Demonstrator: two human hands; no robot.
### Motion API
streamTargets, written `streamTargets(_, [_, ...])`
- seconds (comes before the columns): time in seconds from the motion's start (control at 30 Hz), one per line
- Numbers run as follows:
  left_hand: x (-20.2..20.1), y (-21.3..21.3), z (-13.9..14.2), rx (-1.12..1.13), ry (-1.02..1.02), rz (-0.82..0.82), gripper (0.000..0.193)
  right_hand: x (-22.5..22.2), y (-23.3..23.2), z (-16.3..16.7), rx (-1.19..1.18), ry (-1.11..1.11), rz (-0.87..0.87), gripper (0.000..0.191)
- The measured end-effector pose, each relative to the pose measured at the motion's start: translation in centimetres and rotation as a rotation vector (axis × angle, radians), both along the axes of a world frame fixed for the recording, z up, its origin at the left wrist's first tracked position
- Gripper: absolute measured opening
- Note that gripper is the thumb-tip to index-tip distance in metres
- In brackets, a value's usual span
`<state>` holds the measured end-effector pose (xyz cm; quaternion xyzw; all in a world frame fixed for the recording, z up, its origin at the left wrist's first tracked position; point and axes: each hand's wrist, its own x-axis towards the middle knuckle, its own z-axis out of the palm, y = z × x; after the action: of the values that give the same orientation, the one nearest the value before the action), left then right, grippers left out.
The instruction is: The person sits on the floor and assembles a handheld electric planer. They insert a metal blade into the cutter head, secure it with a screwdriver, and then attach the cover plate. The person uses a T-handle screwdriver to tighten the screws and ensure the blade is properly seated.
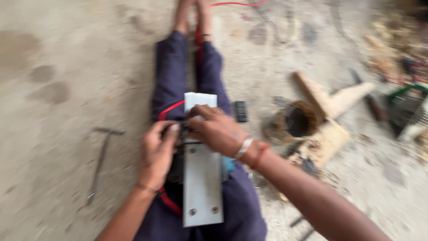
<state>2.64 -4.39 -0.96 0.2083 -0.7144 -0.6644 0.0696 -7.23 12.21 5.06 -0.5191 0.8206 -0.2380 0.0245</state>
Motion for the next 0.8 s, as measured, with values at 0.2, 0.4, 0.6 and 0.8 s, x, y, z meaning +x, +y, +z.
streamTargets(0.2, [0.2,-0.1,-0.1,0.128,-0.051,0.019,0.026,-0.1,0.3,-2.3,-0.044,0.054,-0.04,0.035])
streamTargets(0.4, [-0.2,0.3,-1.1,0.19,-0.05,0.061,0.02,0.3,0.5,-2.8,-0.017,0.072,-0.099,0.03])
streamTargets(0.6, [0.0,0.2,-1.0,0.248,-0.037,0.072,0.02,0.5,0.3,-2.9,-0.061,0.066,-0.063,0.031])
streamTargets(0.8, [0.1,0.5,0.2,0.18,-0.077,0.043,0.021,0.5,0.5,-3.1,-0.032,0.039,-0.131,0.031])
